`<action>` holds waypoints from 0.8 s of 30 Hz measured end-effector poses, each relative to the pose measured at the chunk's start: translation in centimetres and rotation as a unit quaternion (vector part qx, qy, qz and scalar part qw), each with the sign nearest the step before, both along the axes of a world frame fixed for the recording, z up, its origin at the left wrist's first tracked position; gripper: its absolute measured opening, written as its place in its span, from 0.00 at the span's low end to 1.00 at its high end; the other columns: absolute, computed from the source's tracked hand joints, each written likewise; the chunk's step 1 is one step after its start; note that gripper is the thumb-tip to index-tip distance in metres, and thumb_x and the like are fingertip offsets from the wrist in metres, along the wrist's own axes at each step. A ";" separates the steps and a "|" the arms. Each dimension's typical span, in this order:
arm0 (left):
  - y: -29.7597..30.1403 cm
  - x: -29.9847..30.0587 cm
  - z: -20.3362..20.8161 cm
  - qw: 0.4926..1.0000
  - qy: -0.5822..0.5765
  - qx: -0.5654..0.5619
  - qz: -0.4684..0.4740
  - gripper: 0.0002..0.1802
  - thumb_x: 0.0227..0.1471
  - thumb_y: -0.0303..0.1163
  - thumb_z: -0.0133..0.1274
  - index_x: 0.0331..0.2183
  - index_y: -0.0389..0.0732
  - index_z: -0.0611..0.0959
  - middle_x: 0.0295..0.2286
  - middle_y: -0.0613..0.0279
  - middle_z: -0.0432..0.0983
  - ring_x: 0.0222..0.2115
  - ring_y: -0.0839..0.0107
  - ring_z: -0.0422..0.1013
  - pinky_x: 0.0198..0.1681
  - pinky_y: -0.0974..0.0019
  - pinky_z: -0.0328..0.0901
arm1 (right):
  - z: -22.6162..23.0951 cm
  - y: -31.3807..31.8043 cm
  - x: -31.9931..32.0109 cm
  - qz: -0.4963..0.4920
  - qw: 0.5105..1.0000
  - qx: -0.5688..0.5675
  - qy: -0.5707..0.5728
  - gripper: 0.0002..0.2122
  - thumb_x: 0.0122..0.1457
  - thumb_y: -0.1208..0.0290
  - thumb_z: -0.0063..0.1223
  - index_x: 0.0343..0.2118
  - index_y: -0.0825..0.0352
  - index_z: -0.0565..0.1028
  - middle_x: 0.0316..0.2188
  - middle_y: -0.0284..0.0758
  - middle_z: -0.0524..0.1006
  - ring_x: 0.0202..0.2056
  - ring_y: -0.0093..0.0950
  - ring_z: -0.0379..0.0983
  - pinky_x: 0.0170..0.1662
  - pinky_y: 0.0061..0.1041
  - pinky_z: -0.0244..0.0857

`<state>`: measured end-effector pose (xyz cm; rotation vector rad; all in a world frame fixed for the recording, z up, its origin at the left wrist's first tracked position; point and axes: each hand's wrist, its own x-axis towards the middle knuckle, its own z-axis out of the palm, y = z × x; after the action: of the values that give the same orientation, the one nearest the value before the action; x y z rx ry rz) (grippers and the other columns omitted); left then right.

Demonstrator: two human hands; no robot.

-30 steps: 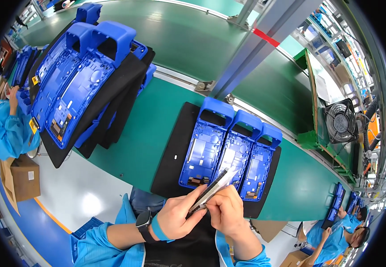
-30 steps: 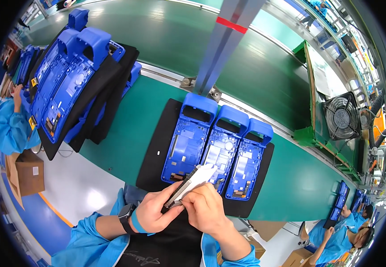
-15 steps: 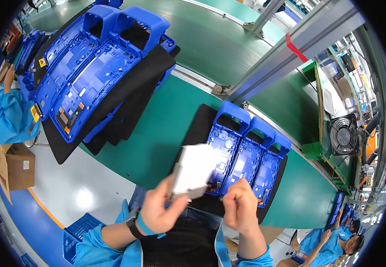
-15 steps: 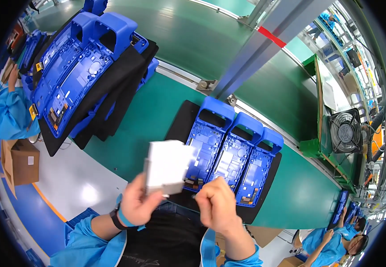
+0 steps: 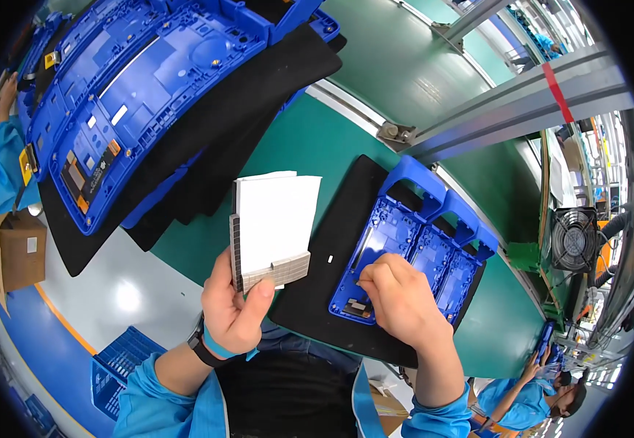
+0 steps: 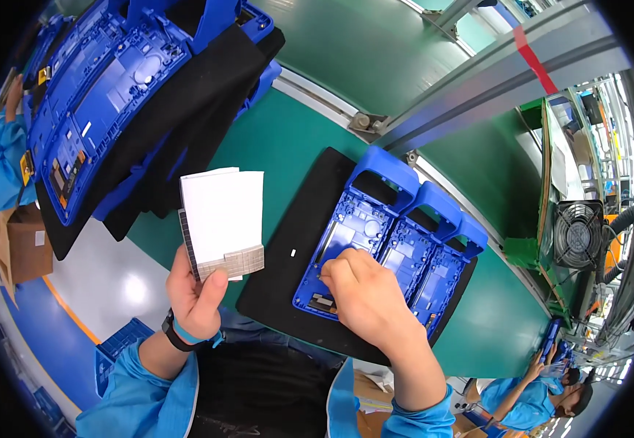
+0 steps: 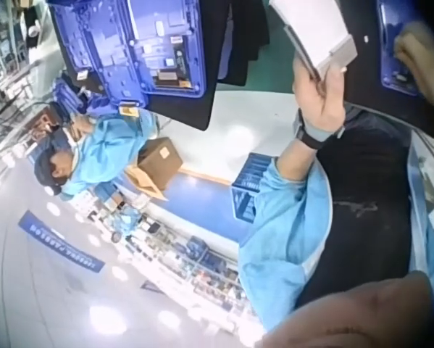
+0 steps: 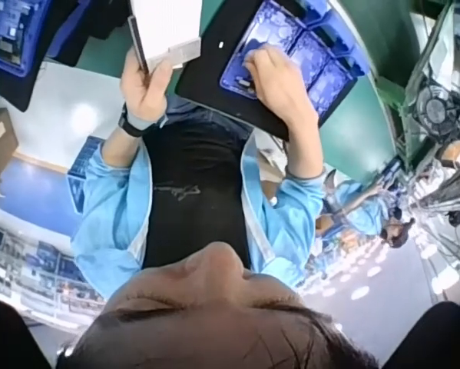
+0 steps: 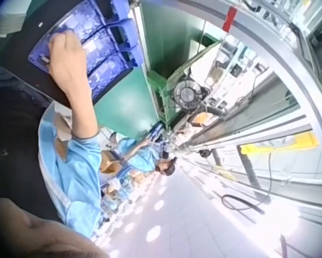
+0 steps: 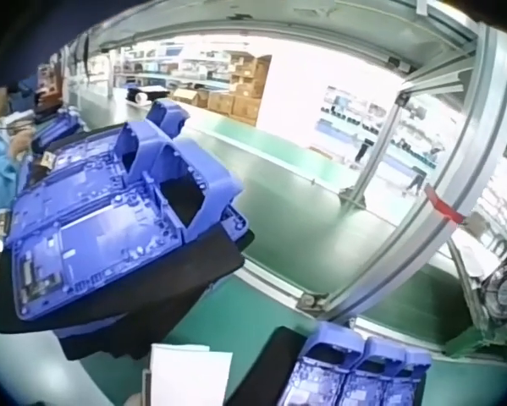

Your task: The person peels adhesive pads from a sheet and attaches them onto the inside of plastic device casings on a tray, then moves the tray along the assembly line to repeat the process with a new batch of casings.

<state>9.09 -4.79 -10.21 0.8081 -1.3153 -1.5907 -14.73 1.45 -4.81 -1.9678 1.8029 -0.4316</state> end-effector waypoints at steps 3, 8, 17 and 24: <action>-0.4 -0.2 0.0 0.999 -0.020 -0.036 -0.007 0.29 0.57 0.26 0.50 0.56 0.22 0.63 0.48 0.48 0.73 0.47 0.70 0.70 0.52 0.68 0.63 | 0.0 -0.4 -0.2 0.013 1.000 0.001 0.012 0.05 0.52 0.81 0.58 0.29 0.69 0.72 0.27 0.39 0.71 0.30 0.40 0.71 0.32 0.34 0.67; -0.5 -0.1 -0.5 0.998 -0.032 -0.045 -0.016 0.30 0.57 0.27 0.51 0.56 0.22 0.63 0.46 0.47 0.75 0.46 0.68 0.72 0.50 0.68 0.65 | -0.2 -0.7 -0.2 0.034 0.999 0.002 0.018 0.05 0.51 0.82 0.58 0.29 0.69 0.72 0.26 0.39 0.71 0.29 0.40 0.71 0.31 0.34 0.67; -0.6 0.2 -0.6 0.991 -0.081 -0.105 -0.023 0.30 0.56 0.27 0.51 0.55 0.22 0.64 0.43 0.44 0.77 0.43 0.64 0.76 0.47 0.67 0.67 | 0.0 -0.7 -0.1 0.024 1.000 0.017 0.003 0.05 0.51 0.83 0.58 0.28 0.69 0.71 0.26 0.39 0.71 0.28 0.39 0.70 0.32 0.34 0.67; -0.7 0.3 -0.8 0.990 -0.078 -0.118 -0.021 0.29 0.55 0.27 0.52 0.55 0.21 0.64 0.41 0.44 0.78 0.41 0.63 0.77 0.45 0.68 0.68 | -0.1 -0.7 0.2 0.025 0.999 -0.005 0.022 0.06 0.50 0.82 0.59 0.28 0.70 0.72 0.26 0.39 0.71 0.28 0.39 0.70 0.31 0.33 0.67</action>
<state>9.35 -5.45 -11.04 0.7745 -1.6078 -1.3928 -14.49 0.80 -4.87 -2.0391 1.7764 -0.3843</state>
